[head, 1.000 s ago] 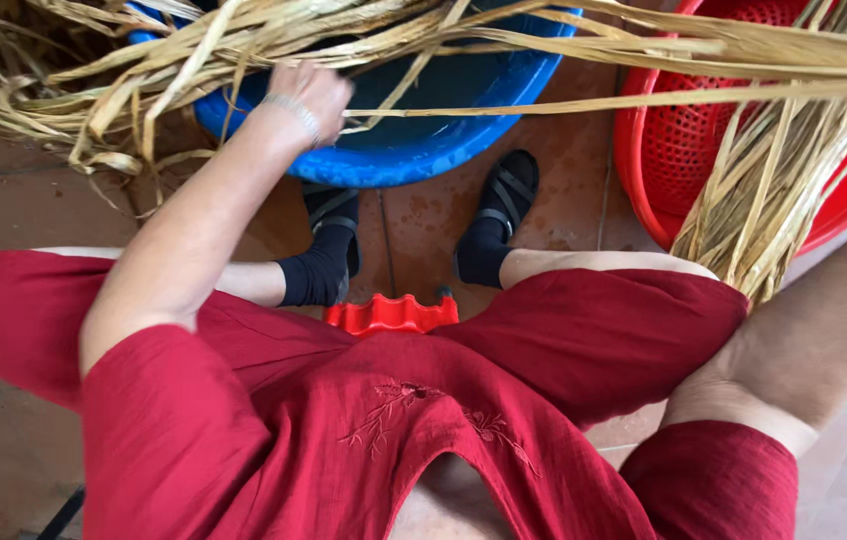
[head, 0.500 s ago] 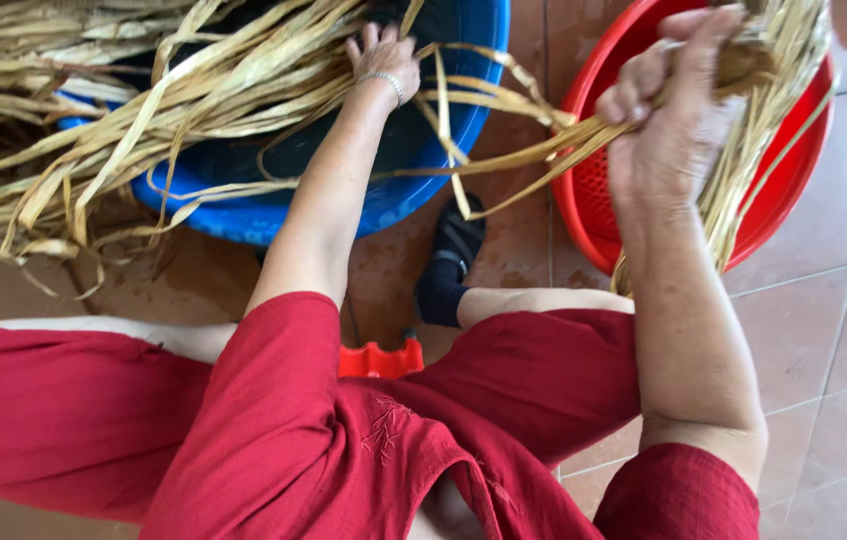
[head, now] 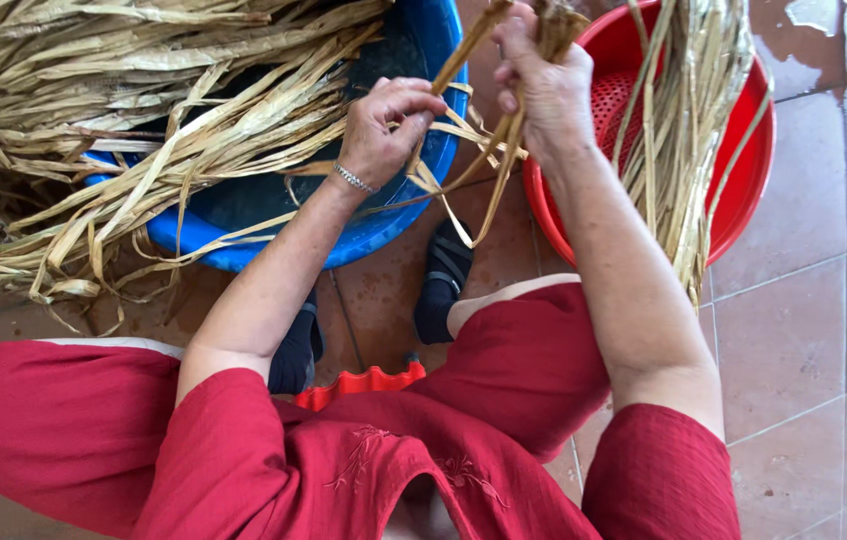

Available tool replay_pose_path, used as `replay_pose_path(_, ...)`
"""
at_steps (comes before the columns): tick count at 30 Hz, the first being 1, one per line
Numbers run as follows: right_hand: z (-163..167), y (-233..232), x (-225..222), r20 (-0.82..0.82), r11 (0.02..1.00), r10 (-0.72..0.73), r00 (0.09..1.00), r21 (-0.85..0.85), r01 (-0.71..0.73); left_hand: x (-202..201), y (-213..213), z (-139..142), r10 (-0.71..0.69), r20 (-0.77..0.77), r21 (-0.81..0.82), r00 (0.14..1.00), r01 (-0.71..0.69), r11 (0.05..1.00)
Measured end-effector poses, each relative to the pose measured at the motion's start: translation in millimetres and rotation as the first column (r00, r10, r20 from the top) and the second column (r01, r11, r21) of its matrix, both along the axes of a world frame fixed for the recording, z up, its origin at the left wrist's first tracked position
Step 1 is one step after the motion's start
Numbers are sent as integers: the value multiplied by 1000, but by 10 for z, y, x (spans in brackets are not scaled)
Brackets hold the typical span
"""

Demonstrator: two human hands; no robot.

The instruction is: The person sits on a small stool and repeatedly picks dried plant strips from a blue basin, separates them by hand, and places them into a red colander. The hands work continuously, handling the strips one at a time or in small bundles.

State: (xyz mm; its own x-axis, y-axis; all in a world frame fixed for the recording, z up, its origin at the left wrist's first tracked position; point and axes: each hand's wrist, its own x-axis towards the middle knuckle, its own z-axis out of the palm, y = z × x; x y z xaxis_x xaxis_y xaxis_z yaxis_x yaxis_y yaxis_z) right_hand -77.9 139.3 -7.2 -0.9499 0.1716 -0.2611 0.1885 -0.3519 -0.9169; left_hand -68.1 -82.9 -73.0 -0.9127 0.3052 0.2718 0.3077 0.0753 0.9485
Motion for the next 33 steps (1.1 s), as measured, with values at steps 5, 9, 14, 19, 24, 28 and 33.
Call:
replay_pose_path(5,53,-100,35,-218,1000,19,976,16,-16,110,-5,369,-112,93,179,989,94,979)
replay_pose_path(9,175,-294,98,-234,999,40,972,8,-39,20,55,567,-211,257,405,943,93,909)
replay_pose_path(14,438,-552,218,-252,990,138,958,37,-133,-113,125,761,-157,210,317,965,84,945)
replay_pose_path(19,577,-694,230,-292,981,159,943,-63,-185,-186,162,832,-98,265,238,959,34,971)
replay_pose_path(24,540,-653,48,-321,997,-24,947,-77,-1,-125,322,778,21,18,21,1000,-21,1000)
replay_pose_path(28,541,-431,-156,-146,965,-196,970,-205,165,40,406,746,18,69,-38,997,-15,999)
replay_pose_path(33,478,-45,-357,-110,895,-371,922,-308,324,286,308,772,-40,-41,-155,998,33,987)
